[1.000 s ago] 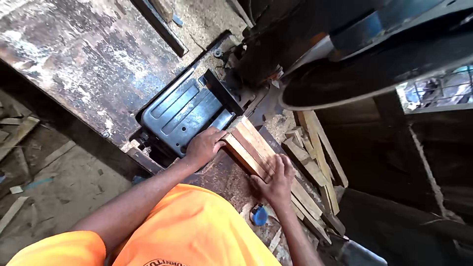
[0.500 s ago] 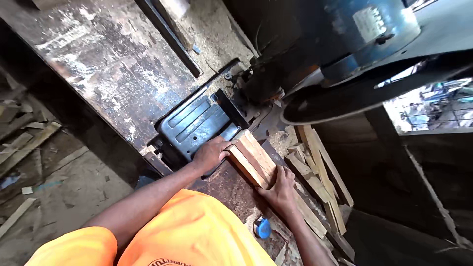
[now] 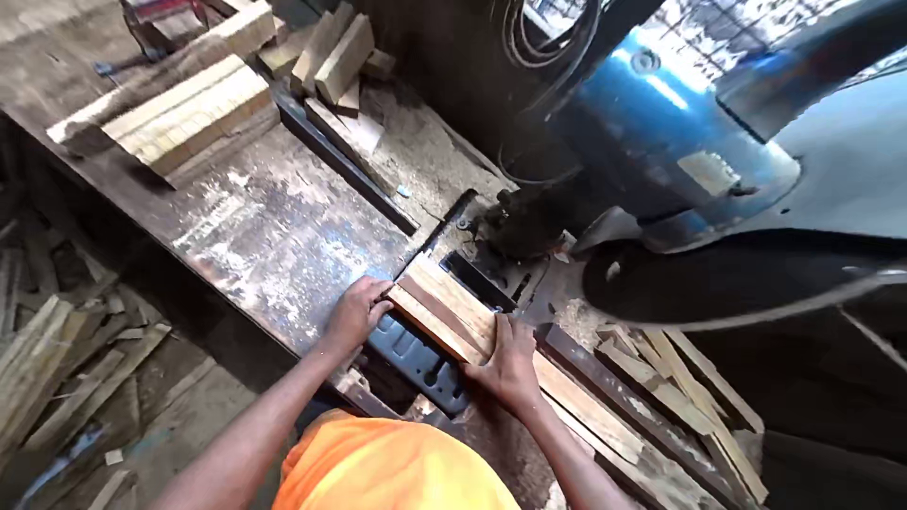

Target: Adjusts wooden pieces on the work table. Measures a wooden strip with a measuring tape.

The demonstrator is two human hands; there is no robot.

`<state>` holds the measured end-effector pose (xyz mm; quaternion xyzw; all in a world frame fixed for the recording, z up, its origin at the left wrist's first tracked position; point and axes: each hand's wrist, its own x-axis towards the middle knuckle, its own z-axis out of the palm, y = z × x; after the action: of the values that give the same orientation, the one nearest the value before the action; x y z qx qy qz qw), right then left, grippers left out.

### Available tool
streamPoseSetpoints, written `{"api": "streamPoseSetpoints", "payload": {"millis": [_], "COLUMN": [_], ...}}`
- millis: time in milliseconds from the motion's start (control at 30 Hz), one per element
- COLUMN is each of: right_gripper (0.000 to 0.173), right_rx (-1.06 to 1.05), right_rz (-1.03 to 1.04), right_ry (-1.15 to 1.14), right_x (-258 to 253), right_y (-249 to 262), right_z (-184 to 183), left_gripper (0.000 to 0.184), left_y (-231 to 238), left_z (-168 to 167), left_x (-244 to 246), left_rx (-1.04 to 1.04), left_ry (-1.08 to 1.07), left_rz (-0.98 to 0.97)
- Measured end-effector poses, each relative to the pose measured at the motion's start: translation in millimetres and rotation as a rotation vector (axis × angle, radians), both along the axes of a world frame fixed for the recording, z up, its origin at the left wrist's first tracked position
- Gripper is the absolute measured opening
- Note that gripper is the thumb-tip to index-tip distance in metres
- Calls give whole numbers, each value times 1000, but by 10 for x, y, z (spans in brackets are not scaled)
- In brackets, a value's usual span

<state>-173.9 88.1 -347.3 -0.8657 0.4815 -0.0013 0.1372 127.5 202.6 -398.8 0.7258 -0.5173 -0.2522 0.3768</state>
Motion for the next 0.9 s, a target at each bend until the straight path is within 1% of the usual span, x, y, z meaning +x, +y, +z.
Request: {"api": "streamPoseSetpoints", "payload": {"millis": [100, 200, 233, 300, 467, 600, 767, 900], "right_gripper": [121, 120, 120, 120, 120, 125, 126, 124], "right_rx": [-10, -22, -19, -10, -28, 27, 54, 43], "right_rz": [39, 35, 26, 9, -59, -101, -98, -53], "right_ry": [-15, -11, 14, 72, 195, 216, 237, 223], "right_x": [420, 745, 824, 937, 1094, 1122, 1096, 1031], "right_y": [-72, -155, -181, -214, -213, -216, -232, -284], "right_z": [1, 25, 39, 80, 166, 163, 156, 170], "left_gripper": [36, 37, 37, 37, 36, 37, 37, 37], "left_y": [-27, -94, -135, -229, -372, -468, -495, -500], "left_z": [-15, 144, 138, 2, -74, -133, -163, -210], "left_x": [436, 752, 839, 984, 1069, 1108, 1159, 1129], "left_rx": [-19, 13, 17, 5, -12, -18, -46, -91], "left_ry": [11, 41, 45, 36, 59, 115, 109, 93], "left_rz": [17, 8, -1, -30, -73, -100, -123, -131]}}
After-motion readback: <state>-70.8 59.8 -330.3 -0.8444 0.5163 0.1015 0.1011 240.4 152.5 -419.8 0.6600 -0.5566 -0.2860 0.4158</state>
